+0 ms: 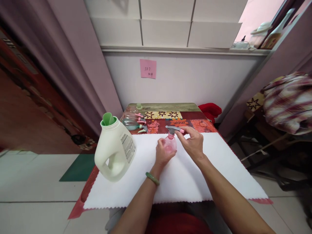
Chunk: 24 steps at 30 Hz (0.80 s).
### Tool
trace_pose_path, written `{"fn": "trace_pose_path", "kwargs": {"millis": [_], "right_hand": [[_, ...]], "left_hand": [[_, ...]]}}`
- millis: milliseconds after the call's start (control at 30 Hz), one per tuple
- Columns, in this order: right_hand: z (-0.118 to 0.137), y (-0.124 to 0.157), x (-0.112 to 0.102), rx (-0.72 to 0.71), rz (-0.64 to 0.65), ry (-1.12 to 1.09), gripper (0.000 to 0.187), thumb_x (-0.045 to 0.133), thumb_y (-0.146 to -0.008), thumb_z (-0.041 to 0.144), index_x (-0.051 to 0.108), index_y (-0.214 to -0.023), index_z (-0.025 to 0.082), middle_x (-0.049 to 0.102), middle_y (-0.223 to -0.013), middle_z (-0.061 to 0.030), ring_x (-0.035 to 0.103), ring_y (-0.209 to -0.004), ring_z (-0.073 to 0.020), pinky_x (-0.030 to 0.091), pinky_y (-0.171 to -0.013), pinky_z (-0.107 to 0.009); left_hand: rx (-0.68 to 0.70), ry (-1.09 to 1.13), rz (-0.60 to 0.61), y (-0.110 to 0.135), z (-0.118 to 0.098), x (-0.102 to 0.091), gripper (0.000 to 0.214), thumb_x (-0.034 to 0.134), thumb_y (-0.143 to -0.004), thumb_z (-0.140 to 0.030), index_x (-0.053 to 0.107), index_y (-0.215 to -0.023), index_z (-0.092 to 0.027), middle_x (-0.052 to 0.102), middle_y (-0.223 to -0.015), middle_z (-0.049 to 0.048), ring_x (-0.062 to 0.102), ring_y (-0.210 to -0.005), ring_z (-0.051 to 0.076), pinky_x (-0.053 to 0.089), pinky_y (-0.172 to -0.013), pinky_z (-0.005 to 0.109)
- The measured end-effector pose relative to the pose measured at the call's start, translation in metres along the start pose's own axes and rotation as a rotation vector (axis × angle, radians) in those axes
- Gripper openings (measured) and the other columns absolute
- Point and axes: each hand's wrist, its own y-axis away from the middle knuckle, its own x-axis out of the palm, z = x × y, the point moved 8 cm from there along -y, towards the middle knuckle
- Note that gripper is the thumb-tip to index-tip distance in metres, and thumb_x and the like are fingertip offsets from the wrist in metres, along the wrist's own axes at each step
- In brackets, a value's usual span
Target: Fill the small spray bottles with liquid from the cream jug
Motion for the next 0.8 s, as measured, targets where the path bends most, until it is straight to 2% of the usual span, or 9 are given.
{"fn": "trace_pose_path", "kwargs": {"millis": [100,200,267,433,600,800], "right_hand": [[-0.006,-0.004,-0.006,0.055,-0.026,-0.052,0.021,0.068,-0.086,0.045,0.073,-0.082,0.025,0.071,-0.075,-0.0007,0.068,-0.068,-0.0194,0.053,-0.072,-0.033],[-0.014,-0.008,-0.011,0.121,-0.041,-0.114,0.023,0.069,-0.085,0.046,0.074,-0.085,0.024,0.071,-0.075,0.0001,0.068,-0.067,-0.0182,0.053,-0.07,-0.031],[-0.017,-0.011,-0.015,0.159,-0.051,-0.145,0.025,0.07,-0.085,0.047,0.075,-0.088,0.022,0.071,-0.075,-0.0002,0.067,-0.066,-0.018,0.053,-0.069,-0.03],[-0.019,-0.018,-0.023,0.194,-0.081,-0.177,0.027,0.071,-0.084,0.047,0.074,-0.085,0.02,0.072,-0.073,-0.0004,0.067,-0.066,-0.017,0.052,-0.065,-0.028],[-0.027,-0.021,-0.026,0.238,-0.105,-0.284,0.027,0.073,-0.082,0.046,0.073,-0.082,0.019,0.068,-0.066,0.0006,0.063,-0.063,-0.0157,0.051,-0.06,-0.026],[-0.05,-0.021,-0.03,0.282,-0.174,-0.383,0.029,0.077,-0.079,0.045,0.071,-0.081,0.017,0.065,-0.064,0.0012,0.06,-0.058,-0.0137,0.051,-0.06,-0.026]], "left_hand": [[0.042,0.027,0.027,-0.001,-0.001,0.002,0.079,0.085,-0.055,-0.038,0.039,-0.119,-0.029,0.063,-0.113,0.0085,0.067,-0.104,0.033,0.053,-0.092,0.053],[0.059,0.033,0.014,0.0,0.0,0.001,0.082,0.084,-0.056,-0.037,0.038,-0.123,-0.028,0.058,-0.125,0.0127,0.061,-0.117,0.036,0.049,-0.099,0.056],[0.066,0.036,0.01,0.0,0.001,0.001,0.082,0.084,-0.056,-0.039,0.038,-0.124,-0.029,0.055,-0.13,0.0118,0.058,-0.123,0.036,0.048,-0.102,0.055],[0.067,0.038,0.009,0.0,0.004,0.001,0.08,0.085,-0.057,-0.041,0.04,-0.121,-0.031,0.058,-0.124,0.0069,0.062,-0.117,0.031,0.05,-0.1,0.049],[0.068,0.046,0.014,-0.001,0.005,0.001,0.084,0.087,-0.057,-0.041,0.038,-0.123,-0.027,0.06,-0.123,0.0102,0.063,-0.115,0.034,0.051,-0.097,0.05],[0.086,0.064,0.013,0.0,0.004,0.002,0.09,0.088,-0.058,-0.038,0.036,-0.13,-0.024,0.059,-0.126,0.0124,0.06,-0.12,0.033,0.049,-0.1,0.044]]}}
